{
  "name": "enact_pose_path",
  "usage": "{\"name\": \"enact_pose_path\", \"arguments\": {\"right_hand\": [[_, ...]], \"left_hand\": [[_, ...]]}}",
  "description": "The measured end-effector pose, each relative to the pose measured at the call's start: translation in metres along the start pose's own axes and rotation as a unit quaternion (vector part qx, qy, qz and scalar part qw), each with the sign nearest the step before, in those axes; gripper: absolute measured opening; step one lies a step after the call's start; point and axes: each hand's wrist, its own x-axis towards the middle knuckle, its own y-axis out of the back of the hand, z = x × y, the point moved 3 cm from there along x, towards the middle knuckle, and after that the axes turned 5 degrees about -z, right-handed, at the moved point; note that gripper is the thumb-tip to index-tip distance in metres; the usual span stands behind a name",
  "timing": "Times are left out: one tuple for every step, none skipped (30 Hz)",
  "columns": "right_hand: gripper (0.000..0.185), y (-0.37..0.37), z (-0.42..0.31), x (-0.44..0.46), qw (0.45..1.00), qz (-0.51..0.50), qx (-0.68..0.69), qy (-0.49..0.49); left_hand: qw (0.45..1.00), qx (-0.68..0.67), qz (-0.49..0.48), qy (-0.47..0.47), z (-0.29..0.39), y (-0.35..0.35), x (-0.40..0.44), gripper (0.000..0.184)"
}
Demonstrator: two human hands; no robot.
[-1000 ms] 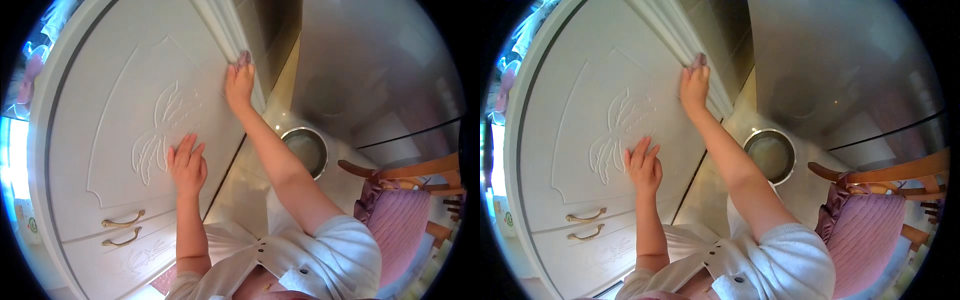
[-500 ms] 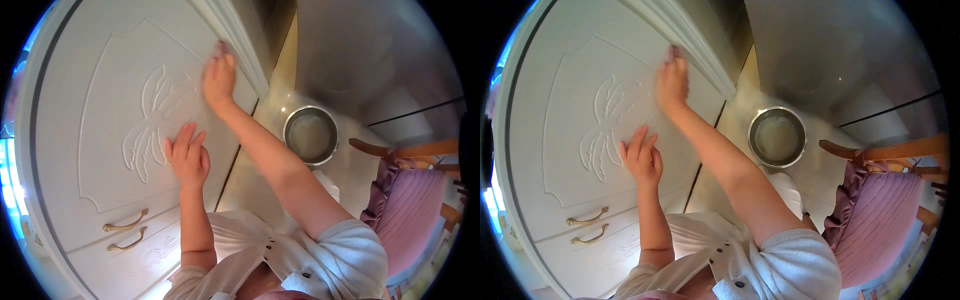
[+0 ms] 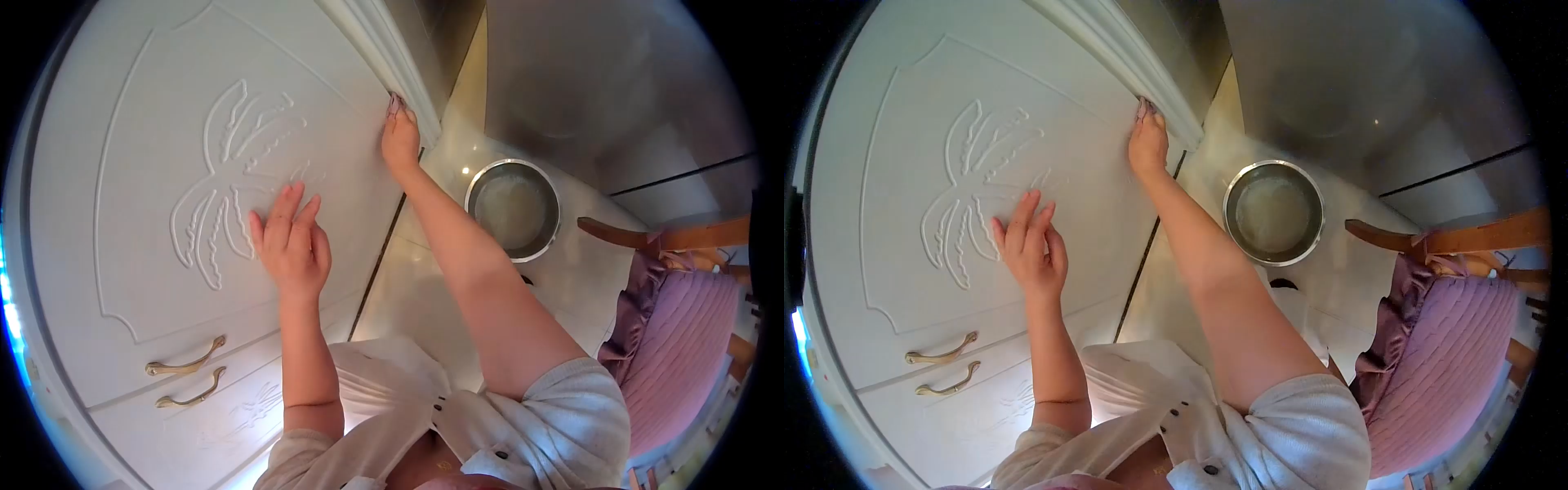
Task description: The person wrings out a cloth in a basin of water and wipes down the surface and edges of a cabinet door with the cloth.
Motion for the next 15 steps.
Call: {"name": "enact_pose_path", "arguments": {"right_hand": [[0.038,0.002,-0.004,0.002,0.999,-0.034,-0.018,-0.02],[0.036,0.004,-0.006,0.005,0.996,-0.067,-0.038,-0.038],[0.036,0.009,-0.016,0.007,0.996,-0.068,-0.041,-0.035],[0.035,0.013,-0.027,0.007,0.997,-0.078,-0.023,-0.007],[0.034,0.016,-0.036,0.004,0.996,-0.088,-0.004,0.019],[0.034,0.014,-0.028,-0.001,0.996,-0.09,-0.006,0.013],[0.032,0.011,-0.017,-0.002,0.997,-0.075,0.011,-0.012],[0.03,0.009,-0.007,0.002,0.997,-0.06,0.029,-0.031],[0.03,0.012,-0.011,0.004,0.997,-0.06,0.029,-0.027],[0.028,0.015,-0.014,0.004,0.997,-0.063,0.03,-0.013],[0.025,0.016,-0.017,0.006,0.997,-0.066,0.032,0.002],[0.025,0.016,-0.022,0.006,0.997,-0.066,0.033,0.002],[0.023,0.016,-0.028,0.003,0.996,-0.058,0.063,0.018],[0.022,0.018,-0.033,0.0,0.994,-0.048,0.092,0.033],[0.022,0.018,-0.024,-0.001,0.994,-0.047,0.091,0.03]], "left_hand": [[1.0,0.01,-0.001,-0.001,0.0,-0.001,0.001,0.038],[1.0,0.01,0.004,0.001,0.0,-0.003,0.001,0.038],[1.0,0.018,0.005,0.006,0.001,-0.005,0.001,0.038],[1.0,0.027,0.003,0.009,0.001,-0.006,0.0,0.038],[1.0,0.026,0.0,0.01,0.001,-0.007,0.0,0.038],[1.0,0.024,-0.002,0.017,0.001,-0.007,0.0,0.038],[0.999,0.024,0.003,0.025,0.001,-0.006,0.001,0.037],[0.999,0.024,0.009,0.026,0.0,-0.007,0.002,0.037],[0.999,0.033,0.005,0.015,-0.001,-0.007,0.0,0.037],[0.999,0.043,-0.002,0.003,-0.002,-0.008,-0.001,0.038],[0.999,0.045,0.001,0.004,-0.002,-0.008,0.0,0.038],[0.999,0.045,-0.002,0.003,-0.002,-0.008,0.0,0.038],[0.999,0.044,-0.009,0.002,-0.001,-0.008,-0.001,0.038],[0.999,0.043,-0.013,0.0,-0.001,-0.008,-0.001,0.038],[0.999,0.04,-0.015,0.005,-0.001,-0.008,-0.001,0.038]]}}
